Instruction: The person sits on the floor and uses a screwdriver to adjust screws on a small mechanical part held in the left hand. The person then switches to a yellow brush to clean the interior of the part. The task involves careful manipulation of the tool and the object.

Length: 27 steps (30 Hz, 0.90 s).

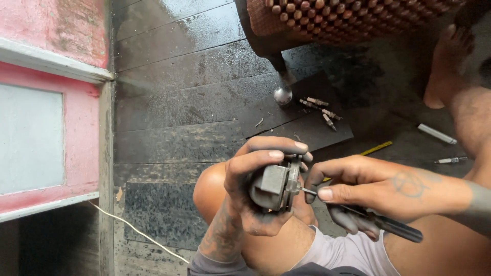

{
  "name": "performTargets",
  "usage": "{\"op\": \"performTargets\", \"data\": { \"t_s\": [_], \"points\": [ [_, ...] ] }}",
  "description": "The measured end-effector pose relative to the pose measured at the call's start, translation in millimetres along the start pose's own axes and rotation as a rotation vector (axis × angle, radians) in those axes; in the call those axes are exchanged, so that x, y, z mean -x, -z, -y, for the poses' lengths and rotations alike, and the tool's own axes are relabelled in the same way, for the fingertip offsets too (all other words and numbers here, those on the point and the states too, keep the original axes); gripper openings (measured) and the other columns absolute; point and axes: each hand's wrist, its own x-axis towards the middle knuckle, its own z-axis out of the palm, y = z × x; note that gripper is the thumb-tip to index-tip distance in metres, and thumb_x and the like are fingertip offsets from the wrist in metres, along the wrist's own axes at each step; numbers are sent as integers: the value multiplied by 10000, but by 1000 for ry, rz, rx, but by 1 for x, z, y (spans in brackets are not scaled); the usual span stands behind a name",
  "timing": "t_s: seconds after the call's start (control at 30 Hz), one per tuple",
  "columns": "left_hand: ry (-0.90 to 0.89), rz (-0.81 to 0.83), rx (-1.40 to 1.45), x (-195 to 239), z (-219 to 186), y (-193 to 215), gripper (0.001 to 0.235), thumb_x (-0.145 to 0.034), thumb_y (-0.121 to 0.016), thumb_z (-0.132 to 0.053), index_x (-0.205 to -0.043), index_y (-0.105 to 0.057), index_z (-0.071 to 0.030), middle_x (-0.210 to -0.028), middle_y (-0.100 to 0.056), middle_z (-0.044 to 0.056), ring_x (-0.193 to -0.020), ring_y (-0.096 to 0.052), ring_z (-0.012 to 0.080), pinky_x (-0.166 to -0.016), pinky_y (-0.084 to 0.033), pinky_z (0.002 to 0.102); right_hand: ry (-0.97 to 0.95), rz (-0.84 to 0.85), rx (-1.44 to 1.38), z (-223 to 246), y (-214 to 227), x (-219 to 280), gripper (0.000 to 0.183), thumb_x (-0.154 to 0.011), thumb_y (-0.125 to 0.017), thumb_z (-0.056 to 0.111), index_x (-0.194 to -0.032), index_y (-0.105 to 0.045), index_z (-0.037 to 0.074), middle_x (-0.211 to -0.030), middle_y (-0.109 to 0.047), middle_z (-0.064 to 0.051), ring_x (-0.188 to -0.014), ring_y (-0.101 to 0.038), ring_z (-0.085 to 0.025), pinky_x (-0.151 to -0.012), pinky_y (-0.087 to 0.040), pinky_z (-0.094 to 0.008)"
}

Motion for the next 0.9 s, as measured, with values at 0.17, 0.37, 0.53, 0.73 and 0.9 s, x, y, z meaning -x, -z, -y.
{"op": "performTargets", "data": {
  "t_s": [0.17, 0.37, 0.53, 0.73, 0.9],
  "points": [
    [-19, -6, 11, 5, -3, 4, 598, -834, -682, -164, -1391, -465, -166, -1367, -575, 152, -1142, -694, 271, -984, -657, 383, -16, 43, -130, -12, -4, -7, 275, -1023, -582, 146, -1098, -721, -80, -490, -463, -52, -361, -340, -130, -325, -245, -286],
    [-21, 83, -77, 7, 0, 14, 629, -805, -698, -239, -1393, -488, -167, -1364, -608, 157, -1141, -713, 275, -987, -659, 386, -141, 17, -225, -17, -5, -8, 285, -1064, -576, 197, -970, -669, -56, -540, -346, -22, -431, -204, -114, -360, -122, -291],
    [-31, 87, -90, 9, 8, 15, 712, -711, -699, -161, -1396, -503, -159, -1372, -611, 156, -1154, -709, 261, -995, -646, 370, -137, -59, -181, -16, -7, -10, 267, -1063, -569, 158, -975, -702, -56, -542, -346, -23, -414, -214, -115, -356, -116, -307],
    [-41, 112, -141, 8, 15, 15, 717, -693, -718, -152, -1375, -498, -118, -1362, -615, 186, -1121, -714, 269, -970, -650, 363, -24, -401, 604, 4, -26, -4, 306, -873, -674, 196, -1033, -933, 165, -604, -811, -5, -514, -587, -127, -476, -481, -316],
    [-40, 97, -195, 9, 18, 11, 731, -690, -760, -145, -1367, -484, -136, -1378, -606, 171, -1113, -725, 261, -968, -658, 363, 282, -425, 892, 0, -27, 1, 275, -787, -659, 117, -989, -818, 213, -588, -863, 29, -360, -585, -200, -392, -492, -361]
  ]
}}
